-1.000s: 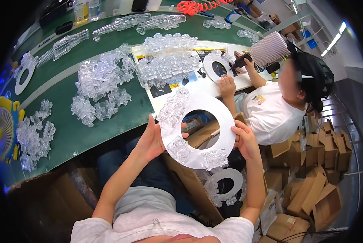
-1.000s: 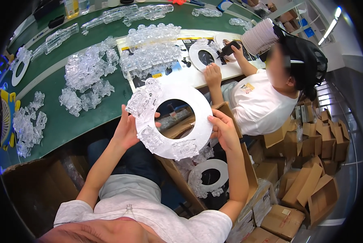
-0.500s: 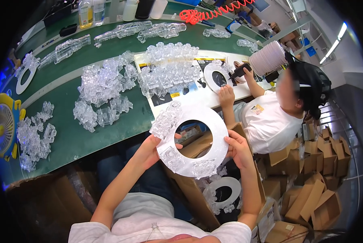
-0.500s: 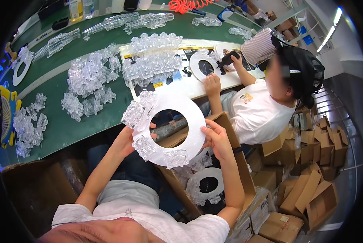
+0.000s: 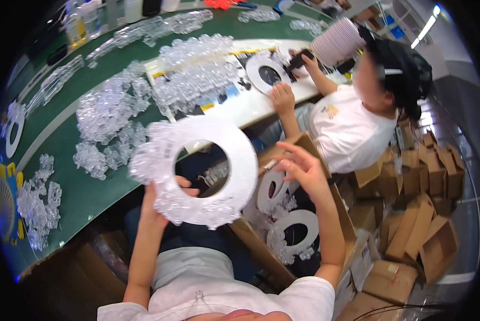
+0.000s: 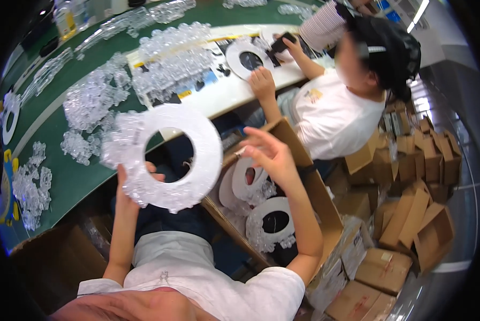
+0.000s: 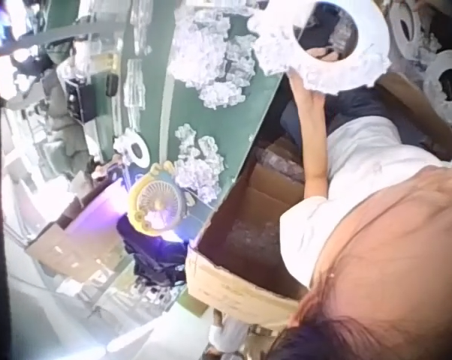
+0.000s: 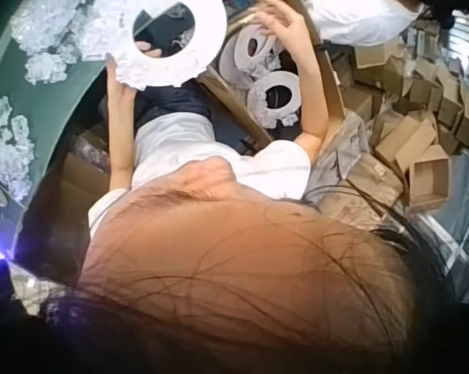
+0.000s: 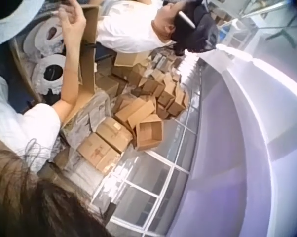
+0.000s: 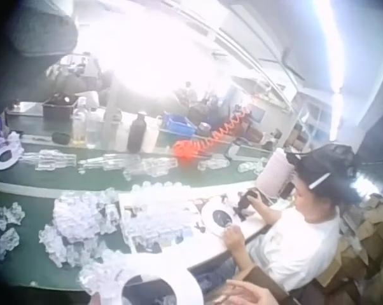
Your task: Assembling crystal-like plastic components onto circular plastic frames using a glue gun.
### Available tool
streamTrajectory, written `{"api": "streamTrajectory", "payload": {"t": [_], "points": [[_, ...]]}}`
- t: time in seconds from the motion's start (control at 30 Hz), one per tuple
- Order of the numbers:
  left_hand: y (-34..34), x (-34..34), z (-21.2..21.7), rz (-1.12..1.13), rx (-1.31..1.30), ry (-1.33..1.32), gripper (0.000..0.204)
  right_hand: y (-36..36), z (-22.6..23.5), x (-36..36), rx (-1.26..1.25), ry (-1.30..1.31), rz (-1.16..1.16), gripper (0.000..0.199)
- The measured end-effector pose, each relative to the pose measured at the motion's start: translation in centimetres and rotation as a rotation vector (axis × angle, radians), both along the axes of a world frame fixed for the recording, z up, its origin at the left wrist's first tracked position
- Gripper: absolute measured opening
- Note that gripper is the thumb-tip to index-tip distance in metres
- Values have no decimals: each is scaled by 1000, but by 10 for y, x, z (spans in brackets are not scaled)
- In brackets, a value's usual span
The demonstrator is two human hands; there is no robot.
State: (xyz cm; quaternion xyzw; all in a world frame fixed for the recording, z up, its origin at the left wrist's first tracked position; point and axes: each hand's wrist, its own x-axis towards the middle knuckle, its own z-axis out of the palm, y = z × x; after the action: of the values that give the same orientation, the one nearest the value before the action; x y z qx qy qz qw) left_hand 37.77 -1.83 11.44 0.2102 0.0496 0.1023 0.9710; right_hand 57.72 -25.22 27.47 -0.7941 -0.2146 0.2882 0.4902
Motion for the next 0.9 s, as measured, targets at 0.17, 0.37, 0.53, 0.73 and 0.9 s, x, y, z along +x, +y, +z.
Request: {"api": "streamTrajectory", "payload": {"t": [0.17,0.37,0.53,0.73,0.9], "points": [[33,-42,-7,90,-133,26,76,-67,-21,23,-383,-377,-157,42],[54,-63,-12,24,-325,-236,73,-105,-99,49,-506,-593,6,61],[57,-70,-14,-15,-305,-320,71,-102,-131,62,-445,-642,42,64],[49,-65,1,-49,-305,-326,72,-99,-143,64,-458,-712,24,64],[52,-68,-7,-15,-272,-289,73,-102,-131,67,-468,-780,-14,58]]}}
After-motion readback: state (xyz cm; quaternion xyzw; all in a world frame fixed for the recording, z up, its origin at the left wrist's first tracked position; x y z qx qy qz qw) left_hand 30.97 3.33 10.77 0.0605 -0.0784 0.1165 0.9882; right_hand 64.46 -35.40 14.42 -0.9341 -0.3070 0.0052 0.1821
